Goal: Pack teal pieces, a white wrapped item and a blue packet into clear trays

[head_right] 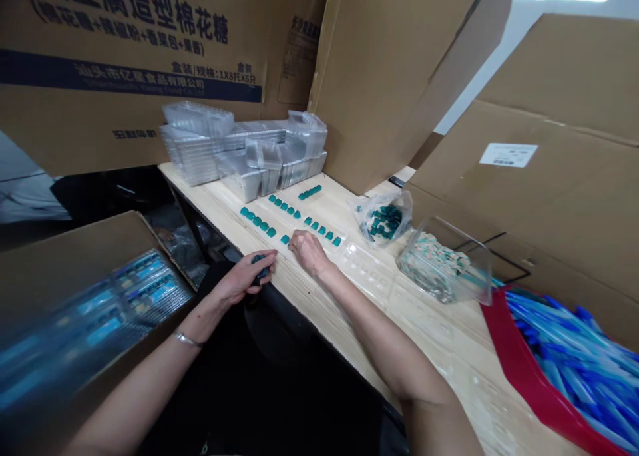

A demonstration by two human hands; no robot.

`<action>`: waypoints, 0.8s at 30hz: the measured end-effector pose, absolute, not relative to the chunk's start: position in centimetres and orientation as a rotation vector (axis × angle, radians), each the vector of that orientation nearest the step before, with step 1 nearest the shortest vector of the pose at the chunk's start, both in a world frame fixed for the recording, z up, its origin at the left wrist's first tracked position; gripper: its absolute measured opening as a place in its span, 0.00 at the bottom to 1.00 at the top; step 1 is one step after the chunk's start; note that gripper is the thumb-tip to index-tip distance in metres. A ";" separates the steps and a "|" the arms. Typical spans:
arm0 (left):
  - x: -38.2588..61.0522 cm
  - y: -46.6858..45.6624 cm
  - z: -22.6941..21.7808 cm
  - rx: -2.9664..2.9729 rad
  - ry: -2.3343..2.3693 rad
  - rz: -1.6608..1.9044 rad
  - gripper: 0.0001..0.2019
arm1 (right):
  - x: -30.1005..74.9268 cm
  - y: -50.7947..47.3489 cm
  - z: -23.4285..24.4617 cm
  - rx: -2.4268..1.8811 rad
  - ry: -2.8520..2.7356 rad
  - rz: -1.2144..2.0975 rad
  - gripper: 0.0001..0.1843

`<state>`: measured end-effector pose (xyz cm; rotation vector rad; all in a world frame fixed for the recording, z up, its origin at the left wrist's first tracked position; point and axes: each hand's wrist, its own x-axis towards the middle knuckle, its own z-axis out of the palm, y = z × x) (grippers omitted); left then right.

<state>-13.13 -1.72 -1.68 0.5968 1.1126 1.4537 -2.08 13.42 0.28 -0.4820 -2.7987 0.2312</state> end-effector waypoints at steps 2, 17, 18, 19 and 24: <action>-13.2 -1.6 -1.7 0.556 1.047 1.485 0.19 | -2.3 13.3 0.1 -0.525 -2.822 0.214 0.12; -11.8 -1.4 -0.4 0.412 0.762 1.579 0.15 | 0.8 8.0 3.0 -0.278 -2.485 0.740 0.07; -11.6 -1.3 -0.2 0.420 0.762 1.574 0.15 | 0.9 7.8 3.1 -0.288 -2.461 0.739 0.07; -11.4 -1.3 -0.1 0.428 0.761 1.569 0.16 | 1.1 7.8 3.0 -0.315 -2.434 0.759 0.07; -10.8 -1.1 0.1 0.479 0.790 1.540 0.16 | 2.3 8.7 2.8 -0.617 -2.237 0.892 0.07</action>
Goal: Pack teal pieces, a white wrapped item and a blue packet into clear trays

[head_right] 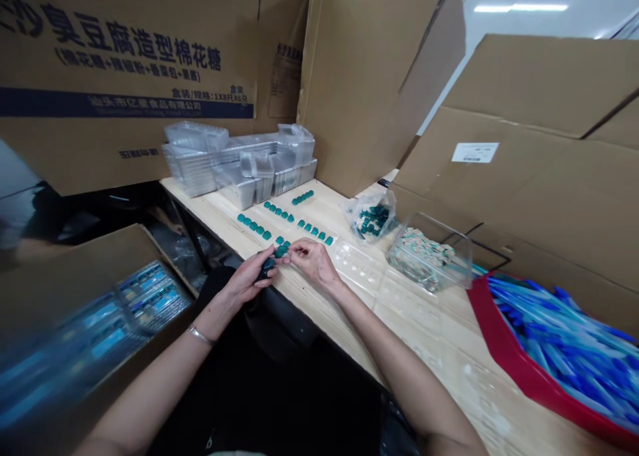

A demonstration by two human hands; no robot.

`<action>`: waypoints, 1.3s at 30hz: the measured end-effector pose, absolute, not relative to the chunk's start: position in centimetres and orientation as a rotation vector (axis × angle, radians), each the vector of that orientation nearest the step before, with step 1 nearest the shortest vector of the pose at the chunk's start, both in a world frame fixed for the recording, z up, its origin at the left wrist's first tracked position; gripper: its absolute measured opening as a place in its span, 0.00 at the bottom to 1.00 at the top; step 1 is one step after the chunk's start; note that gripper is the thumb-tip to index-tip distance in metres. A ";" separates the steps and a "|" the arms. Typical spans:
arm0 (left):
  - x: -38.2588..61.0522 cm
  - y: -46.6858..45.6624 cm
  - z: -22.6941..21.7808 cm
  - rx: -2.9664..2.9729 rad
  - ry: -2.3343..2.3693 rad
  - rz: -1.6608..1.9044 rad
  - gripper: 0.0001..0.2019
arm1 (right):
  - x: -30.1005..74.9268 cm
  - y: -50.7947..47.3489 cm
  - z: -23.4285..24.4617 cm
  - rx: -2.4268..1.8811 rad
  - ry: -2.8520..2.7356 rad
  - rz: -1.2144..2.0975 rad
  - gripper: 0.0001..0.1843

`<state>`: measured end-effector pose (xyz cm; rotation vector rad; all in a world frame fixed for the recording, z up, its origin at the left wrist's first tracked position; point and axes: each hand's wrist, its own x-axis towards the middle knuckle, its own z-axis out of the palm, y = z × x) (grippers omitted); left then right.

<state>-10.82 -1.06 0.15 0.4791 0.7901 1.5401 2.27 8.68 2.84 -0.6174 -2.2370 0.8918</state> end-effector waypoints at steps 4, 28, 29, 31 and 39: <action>-10.3 -0.7 0.1 0.467 0.815 1.548 0.17 | 2.9 9.1 2.8 -0.770 -2.135 1.062 0.08; -8.9 -0.4 0.0 0.931 1.370 1.495 0.16 | 3.6 9.0 1.7 -0.594 -2.189 0.857 0.12; -8.9 -0.4 0.0 0.955 1.399 1.490 0.16 | 3.5 9.1 1.7 -0.597 -2.188 0.886 0.12; -8.9 -0.2 -0.1 1.001 1.438 1.506 0.14 | 3.6 9.0 1.8 -0.596 -2.197 0.909 0.12; -9.0 -0.2 -0.3 1.181 1.537 1.506 0.11 | 3.6 7.6 1.9 -0.515 -2.283 0.654 0.12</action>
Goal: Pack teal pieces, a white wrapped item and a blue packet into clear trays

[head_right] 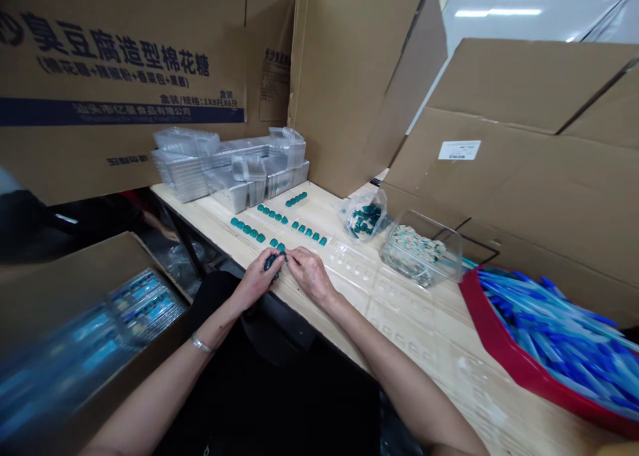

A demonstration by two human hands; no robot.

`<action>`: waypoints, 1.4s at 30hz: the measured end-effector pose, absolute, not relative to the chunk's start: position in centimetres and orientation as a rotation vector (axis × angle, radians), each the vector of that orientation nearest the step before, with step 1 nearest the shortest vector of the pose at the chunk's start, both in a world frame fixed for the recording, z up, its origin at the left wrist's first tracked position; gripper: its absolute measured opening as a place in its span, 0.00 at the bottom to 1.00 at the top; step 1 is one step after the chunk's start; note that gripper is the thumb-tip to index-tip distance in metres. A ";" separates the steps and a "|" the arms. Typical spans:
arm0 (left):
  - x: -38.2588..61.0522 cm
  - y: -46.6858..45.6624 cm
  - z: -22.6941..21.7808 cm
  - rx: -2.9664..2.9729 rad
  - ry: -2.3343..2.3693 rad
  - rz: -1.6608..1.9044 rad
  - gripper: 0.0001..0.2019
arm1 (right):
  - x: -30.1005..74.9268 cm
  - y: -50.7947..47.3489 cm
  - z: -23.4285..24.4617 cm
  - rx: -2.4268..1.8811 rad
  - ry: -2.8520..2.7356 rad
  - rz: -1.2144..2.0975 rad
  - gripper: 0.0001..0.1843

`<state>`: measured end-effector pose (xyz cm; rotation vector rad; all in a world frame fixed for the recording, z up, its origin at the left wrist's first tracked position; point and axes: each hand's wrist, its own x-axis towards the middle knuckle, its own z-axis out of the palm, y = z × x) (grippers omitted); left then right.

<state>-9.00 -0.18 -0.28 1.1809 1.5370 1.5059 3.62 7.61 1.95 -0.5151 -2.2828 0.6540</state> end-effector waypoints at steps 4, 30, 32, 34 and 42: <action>-9.3 0.0 -0.4 1.323 1.650 1.512 0.07 | 3.5 7.5 1.6 -0.585 -2.274 0.596 0.11; -9.5 -1.6 -1.7 1.118 1.359 1.326 0.11 | 5.8 5.8 1.8 -0.313 -2.455 0.563 0.15; -9.4 -1.7 -1.7 1.005 1.251 1.291 0.12 | 5.9 6.2 1.9 -0.276 -2.414 0.750 0.14; -9.3 -1.8 -1.6 0.935 1.167 1.277 0.14 | 5.8 6.5 2.0 -0.262 -2.363 0.861 0.11; -10.2 -2.1 -1.9 0.853 1.305 1.332 0.18 | 4.6 10.2 2.4 -0.336 -2.321 0.776 0.11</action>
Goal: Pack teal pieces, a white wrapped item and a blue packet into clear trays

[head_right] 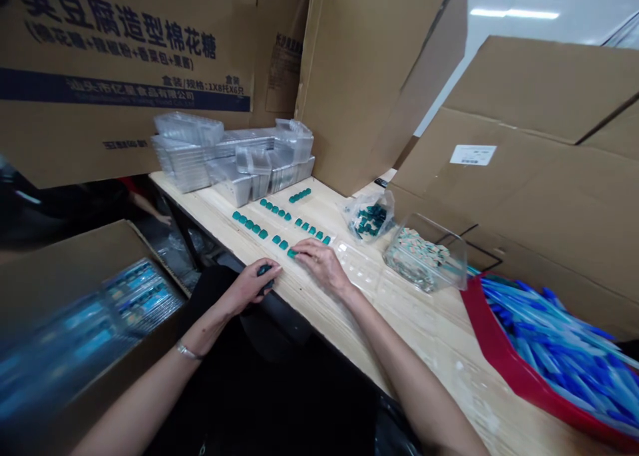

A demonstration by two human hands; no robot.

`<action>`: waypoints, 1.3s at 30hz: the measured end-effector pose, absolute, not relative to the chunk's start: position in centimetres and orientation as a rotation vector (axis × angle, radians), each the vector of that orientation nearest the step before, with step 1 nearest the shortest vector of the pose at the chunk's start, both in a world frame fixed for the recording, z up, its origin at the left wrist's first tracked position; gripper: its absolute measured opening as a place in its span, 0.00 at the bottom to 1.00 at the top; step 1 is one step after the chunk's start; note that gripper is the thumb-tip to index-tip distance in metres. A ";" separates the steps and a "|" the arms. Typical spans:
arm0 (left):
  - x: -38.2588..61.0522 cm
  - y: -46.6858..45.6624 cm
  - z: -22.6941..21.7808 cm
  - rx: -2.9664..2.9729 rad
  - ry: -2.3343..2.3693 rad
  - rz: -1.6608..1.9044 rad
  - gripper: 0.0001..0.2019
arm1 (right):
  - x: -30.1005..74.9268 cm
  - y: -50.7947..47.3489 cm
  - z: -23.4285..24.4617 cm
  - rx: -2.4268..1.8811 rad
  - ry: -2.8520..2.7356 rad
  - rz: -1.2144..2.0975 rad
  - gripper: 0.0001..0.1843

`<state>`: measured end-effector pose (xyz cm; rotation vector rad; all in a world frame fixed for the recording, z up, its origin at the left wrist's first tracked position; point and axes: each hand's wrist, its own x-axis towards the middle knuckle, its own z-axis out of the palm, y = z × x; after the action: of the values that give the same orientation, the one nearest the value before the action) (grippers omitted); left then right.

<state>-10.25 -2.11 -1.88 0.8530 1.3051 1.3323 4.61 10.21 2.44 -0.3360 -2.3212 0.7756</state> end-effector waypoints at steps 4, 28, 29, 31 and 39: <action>-10.8 -2.6 -2.0 0.828 1.324 1.334 0.18 | 3.2 13.5 1.2 -0.265 -2.481 0.596 0.11; -11.1 -1.6 -1.3 0.810 1.487 1.258 0.25 | 2.0 13.8 0.4 -0.156 -2.668 0.497 0.13; -11.1 -1.4 -1.3 0.835 1.522 1.232 0.25 | 2.0 13.7 0.5 -0.194 -2.661 0.504 0.12; -11.1 -1.0 -1.5 0.890 1.562 1.202 0.25 | 1.9 13.4 0.5 -0.333 -2.637 0.471 0.11; -11.3 -0.7 -1.8 1.012 1.613 1.186 0.25 | 1.0 12.6 -0.5 -0.604 -2.629 0.329 0.07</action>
<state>-11.28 -0.66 -1.83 1.0121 1.6134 1.1862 0.95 12.61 -0.53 -0.6037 -2.6286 0.3291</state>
